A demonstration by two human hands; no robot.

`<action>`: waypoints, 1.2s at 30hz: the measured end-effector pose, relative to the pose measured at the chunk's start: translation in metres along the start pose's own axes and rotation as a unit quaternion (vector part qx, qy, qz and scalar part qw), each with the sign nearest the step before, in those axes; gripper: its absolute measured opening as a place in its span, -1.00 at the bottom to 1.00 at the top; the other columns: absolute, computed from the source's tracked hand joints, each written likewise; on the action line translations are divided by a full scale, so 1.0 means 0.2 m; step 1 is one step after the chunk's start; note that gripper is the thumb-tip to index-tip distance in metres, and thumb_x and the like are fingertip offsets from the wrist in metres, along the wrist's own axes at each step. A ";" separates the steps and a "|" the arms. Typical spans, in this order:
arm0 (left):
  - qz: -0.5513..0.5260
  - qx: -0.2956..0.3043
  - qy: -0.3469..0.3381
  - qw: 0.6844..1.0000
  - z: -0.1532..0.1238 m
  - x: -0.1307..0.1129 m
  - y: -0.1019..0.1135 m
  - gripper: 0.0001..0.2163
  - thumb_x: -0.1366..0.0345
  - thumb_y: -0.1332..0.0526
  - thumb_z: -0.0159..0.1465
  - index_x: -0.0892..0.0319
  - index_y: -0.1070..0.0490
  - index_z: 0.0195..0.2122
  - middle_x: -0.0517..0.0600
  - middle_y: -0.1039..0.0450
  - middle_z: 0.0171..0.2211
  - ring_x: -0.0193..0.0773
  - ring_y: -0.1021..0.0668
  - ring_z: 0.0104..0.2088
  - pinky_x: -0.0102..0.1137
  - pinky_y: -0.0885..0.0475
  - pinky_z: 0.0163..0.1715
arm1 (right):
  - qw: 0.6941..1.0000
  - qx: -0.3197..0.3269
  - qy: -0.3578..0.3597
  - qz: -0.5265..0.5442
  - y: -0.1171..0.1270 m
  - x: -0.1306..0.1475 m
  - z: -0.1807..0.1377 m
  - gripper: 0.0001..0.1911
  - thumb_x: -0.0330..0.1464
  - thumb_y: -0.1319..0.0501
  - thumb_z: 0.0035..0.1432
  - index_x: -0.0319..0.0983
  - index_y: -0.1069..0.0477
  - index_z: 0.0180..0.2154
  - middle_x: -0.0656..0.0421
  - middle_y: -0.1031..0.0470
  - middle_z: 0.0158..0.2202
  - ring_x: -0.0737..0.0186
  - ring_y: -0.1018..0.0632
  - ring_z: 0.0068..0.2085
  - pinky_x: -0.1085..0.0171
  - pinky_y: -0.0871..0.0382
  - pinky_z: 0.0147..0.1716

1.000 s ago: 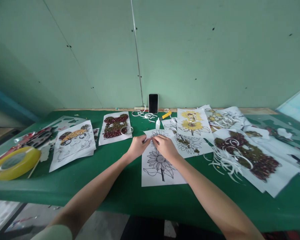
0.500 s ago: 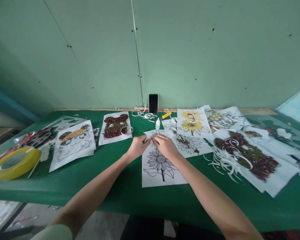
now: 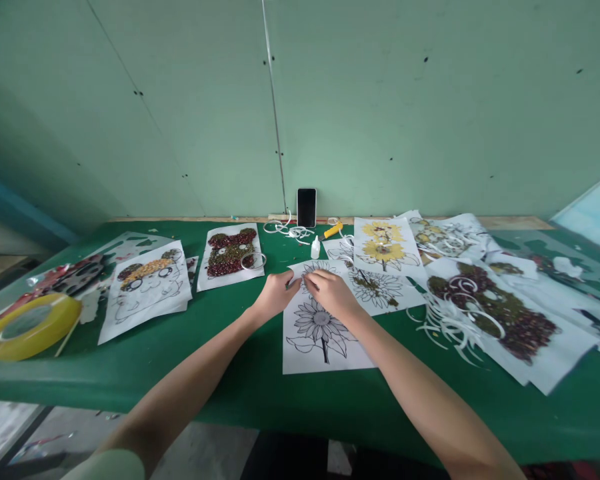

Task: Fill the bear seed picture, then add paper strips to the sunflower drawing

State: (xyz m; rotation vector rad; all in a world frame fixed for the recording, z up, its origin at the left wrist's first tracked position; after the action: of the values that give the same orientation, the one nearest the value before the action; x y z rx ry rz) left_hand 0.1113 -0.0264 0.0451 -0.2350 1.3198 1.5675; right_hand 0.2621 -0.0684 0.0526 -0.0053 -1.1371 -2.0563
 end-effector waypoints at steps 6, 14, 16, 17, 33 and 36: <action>0.001 0.003 -0.002 1.000 0.00 -0.02 0.00 -0.60 0.32 -0.18 0.41 0.09 0.04 -0.49 -0.20 0.02 -0.59 -0.38 -0.07 -0.50 -0.35 0.01 -0.49 | 1.000 0.005 0.001 0.006 0.00 0.00 0.00 -0.73 -0.38 -0.12 0.54 -0.13 -0.61 0.00 0.06 -0.67 -0.18 0.07 -0.69 -0.18 0.14 -0.62 -0.21; 0.007 0.003 -0.003 1.000 0.00 -0.02 0.00 -0.60 0.32 -0.19 0.42 0.08 0.04 -0.49 -0.21 0.00 -0.60 -0.38 -0.07 -0.51 -0.36 0.01 -0.49 | 1.000 0.000 0.005 0.000 0.00 0.00 0.00 -0.76 -0.39 -0.13 0.54 -0.16 -0.59 -0.04 0.05 -0.66 -0.16 0.06 -0.69 -0.18 0.14 -0.62 -0.22; 0.009 0.003 -0.001 1.000 0.00 -0.02 0.00 -0.60 0.32 -0.19 0.41 0.09 0.04 -0.49 -0.21 0.00 -0.60 -0.39 -0.08 -0.51 -0.36 0.00 -0.48 | 1.000 -0.003 0.005 -0.003 0.00 0.00 0.00 -0.77 -0.40 -0.14 0.53 -0.16 -0.59 -0.04 0.05 -0.66 -0.18 0.07 -0.69 -0.19 0.15 -0.61 -0.24; 0.010 0.003 -0.001 1.000 0.00 -0.02 0.00 -0.60 0.32 -0.19 0.41 0.09 0.04 -0.49 -0.21 -0.01 -0.60 -0.39 -0.08 -0.51 -0.37 -0.01 -0.48 | 1.000 -0.002 0.006 -0.004 0.00 0.00 0.00 -0.77 -0.40 -0.14 0.53 -0.16 -0.60 -0.04 0.05 -0.66 -0.18 0.08 -0.69 -0.19 0.15 -0.61 -0.24; -0.008 0.010 -0.011 1.000 -0.01 -0.03 0.00 -0.62 0.32 -0.15 0.43 0.08 0.05 -0.48 -0.21 -0.02 -0.59 -0.40 -0.08 -0.54 -0.37 -0.01 -0.49 | 1.000 0.002 -0.001 -0.011 0.00 0.02 0.00 -0.78 -0.41 -0.14 0.52 -0.14 -0.57 -0.11 0.06 -0.65 -0.20 0.08 -0.68 -0.20 0.16 -0.59 -0.26; -0.007 0.010 -0.011 1.000 -0.01 -0.04 0.00 -0.61 0.32 -0.15 0.43 0.08 0.04 -0.48 -0.20 -0.02 -0.59 -0.40 -0.07 -0.54 -0.36 0.00 -0.49 | 1.000 0.000 -0.008 -0.009 0.01 0.02 0.00 -0.79 -0.43 -0.15 0.50 -0.15 -0.57 -0.13 0.06 -0.65 -0.19 0.08 -0.68 -0.20 0.16 -0.58 -0.25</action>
State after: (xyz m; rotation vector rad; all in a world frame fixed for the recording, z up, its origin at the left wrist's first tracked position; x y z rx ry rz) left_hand 0.1138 -0.0320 0.0495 -0.2147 1.3126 1.5403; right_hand 0.2602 -0.0702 0.0551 -0.0120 -1.1503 -2.0753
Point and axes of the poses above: each hand's wrist, its own z-axis towards the middle knuckle, its own y-axis out of the back of the hand, x = y × z, the point moved 7 cm from there along z, towards the middle knuckle
